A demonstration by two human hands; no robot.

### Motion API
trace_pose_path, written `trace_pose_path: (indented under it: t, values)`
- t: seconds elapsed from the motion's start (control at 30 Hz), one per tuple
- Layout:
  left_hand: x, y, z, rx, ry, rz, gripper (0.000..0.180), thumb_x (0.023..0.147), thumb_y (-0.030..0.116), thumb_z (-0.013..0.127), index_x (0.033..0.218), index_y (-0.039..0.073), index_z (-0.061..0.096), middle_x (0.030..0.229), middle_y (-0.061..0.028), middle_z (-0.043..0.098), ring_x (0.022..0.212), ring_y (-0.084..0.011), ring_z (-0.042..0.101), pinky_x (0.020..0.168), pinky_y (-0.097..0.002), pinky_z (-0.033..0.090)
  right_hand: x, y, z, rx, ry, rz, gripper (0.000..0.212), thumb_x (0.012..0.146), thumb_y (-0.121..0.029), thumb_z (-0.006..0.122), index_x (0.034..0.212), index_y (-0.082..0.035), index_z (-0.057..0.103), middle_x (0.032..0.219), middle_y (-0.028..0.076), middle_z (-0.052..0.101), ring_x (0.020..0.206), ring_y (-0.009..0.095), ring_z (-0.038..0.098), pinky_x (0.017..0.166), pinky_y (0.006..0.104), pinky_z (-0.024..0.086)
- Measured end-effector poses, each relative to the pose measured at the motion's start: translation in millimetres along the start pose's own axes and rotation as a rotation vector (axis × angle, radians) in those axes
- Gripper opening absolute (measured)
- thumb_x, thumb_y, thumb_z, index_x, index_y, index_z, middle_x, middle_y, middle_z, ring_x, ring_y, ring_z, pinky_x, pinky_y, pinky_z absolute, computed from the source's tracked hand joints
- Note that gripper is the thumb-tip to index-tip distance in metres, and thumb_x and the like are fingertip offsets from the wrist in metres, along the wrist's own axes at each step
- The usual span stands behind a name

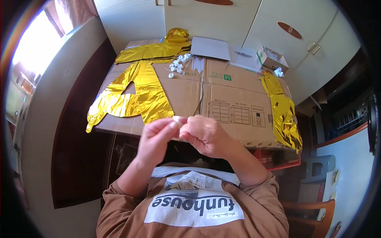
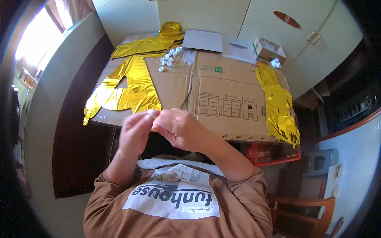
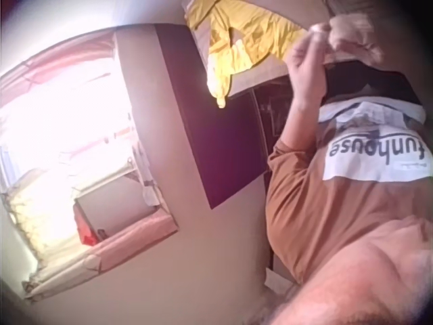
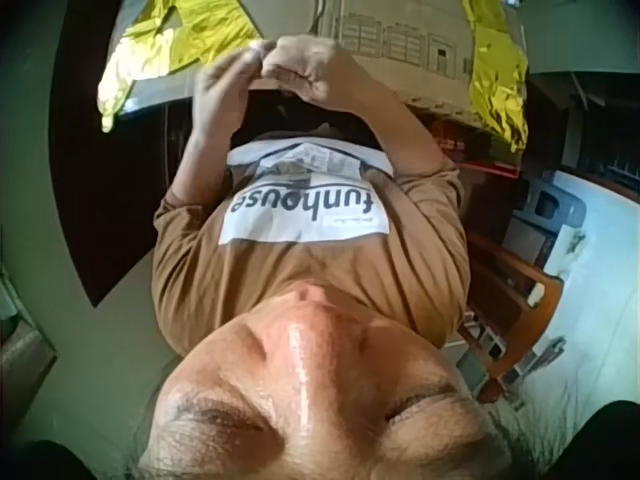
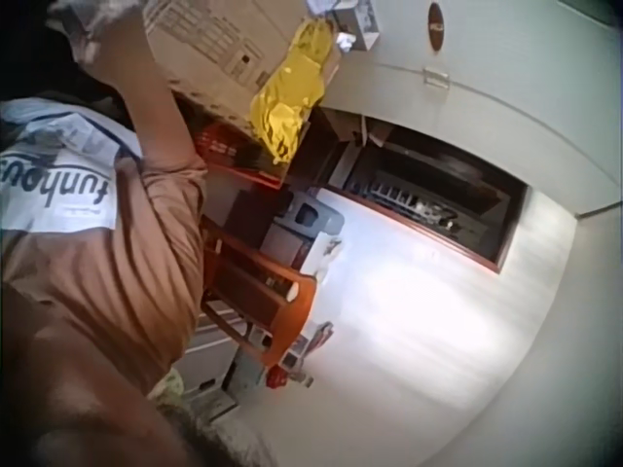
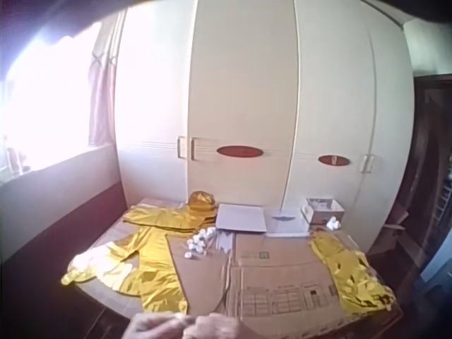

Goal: Threading small white foam-like pieces onto a thin white string.

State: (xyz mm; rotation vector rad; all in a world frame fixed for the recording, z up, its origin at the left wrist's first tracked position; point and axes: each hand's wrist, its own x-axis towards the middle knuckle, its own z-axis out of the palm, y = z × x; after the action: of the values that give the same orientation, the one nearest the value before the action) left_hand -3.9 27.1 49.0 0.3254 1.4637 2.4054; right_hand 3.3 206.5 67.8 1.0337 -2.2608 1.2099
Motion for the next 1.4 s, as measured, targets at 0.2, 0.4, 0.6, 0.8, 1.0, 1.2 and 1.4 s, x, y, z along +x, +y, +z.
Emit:
trace_pose_path:
  t: [0.2,0.4,0.6,0.8,1.0,1.2,1.4]
  values:
    - [-11.1,-9.3,-5.5,0.385,-0.157,0.011,0.020,0.093,0.012,0.059,0.101,-0.005,0.064,0.075,-0.0003,0.061,0.070,-0.0068,0.055,0.064,-0.0200,0.044,10.5,1.2,-22.7,-0.401,-0.030,-0.225,0.013,0.082,-0.014,0.069,0.076,-0.006,0.060,0.065,0.006,0.051,0.056,0.023,0.049,0.054,0.0336,0.040]
    - [-9.6,-10.9,-6.2,-0.166,-0.273,-0.167,0.023,0.094,0.013,0.056,0.108,-0.003,0.064,0.083,-0.0007,0.061,0.069,-0.0052,0.047,0.063,-0.0179,0.038,-13.1,26.9,-12.9,0.670,-0.175,0.430,0.025,0.093,-0.023,0.059,0.078,-0.003,0.062,0.073,-0.001,0.057,0.063,0.008,0.051,0.057,0.0235,0.041]
    - [-7.7,-24.2,-14.1,-0.208,-0.145,-0.134,0.028,0.093,0.010,0.052,0.116,-0.006,0.061,0.089,-0.0057,0.064,0.068,-0.0073,0.047,0.064,-0.0183,0.038,-35.6,9.7,26.0,0.353,0.127,0.304,0.012,0.090,-0.013,0.062,0.081,-0.005,0.059,0.070,0.001,0.054,0.061,0.015,0.051,0.055,0.0287,0.042]
    - [-16.1,-20.2,-8.6,0.257,-0.165,-0.062,0.028,0.094,0.006,0.051,0.118,-0.007,0.059,0.082,-0.0006,0.058,0.074,-0.0056,0.050,0.067,-0.0192,0.042,-23.3,-6.8,-6.3,-0.526,-0.054,-0.080,0.017,0.074,-0.007,0.073,0.071,-0.006,0.056,0.067,0.005,0.051,0.058,0.023,0.050,0.053,0.0355,0.041]
    - [-16.6,-4.2,-20.6,0.314,-0.324,-0.325,0.025,0.088,0.010,0.051,0.101,-0.005,0.064,0.077,-0.0024,0.059,0.072,-0.0064,0.049,0.064,-0.0206,0.039,-12.2,8.7,-23.1,0.020,-0.273,0.107,0.025,0.074,-0.023,0.076,0.077,-0.004,0.059,0.071,0.006,0.055,0.062,0.021,0.057,0.058,0.0319,0.046]
    - [-16.9,-17.4,-27.1,0.176,-0.431,-0.368,0.030,0.082,0.015,0.044,0.091,-0.005,0.064,0.077,-0.0068,0.060,0.074,-0.0131,0.053,0.069,-0.0251,0.042,-37.9,18.9,0.7,0.678,-0.278,0.387,0.020,0.074,-0.007,0.079,0.081,-0.004,0.061,0.081,0.002,0.062,0.073,0.011,0.059,0.065,0.0245,0.047]
    - [-24.8,-34.7,-33.9,-0.056,-0.378,-0.453,0.032,0.080,0.014,0.044,0.087,-0.007,0.067,0.080,-0.0123,0.063,0.075,-0.0178,0.058,0.070,-0.0277,0.046,-43.7,13.5,5.6,0.514,-0.398,0.317,0.023,0.072,-0.009,0.079,0.080,-0.005,0.057,0.080,0.006,0.060,0.073,0.019,0.058,0.065,0.0283,0.046]
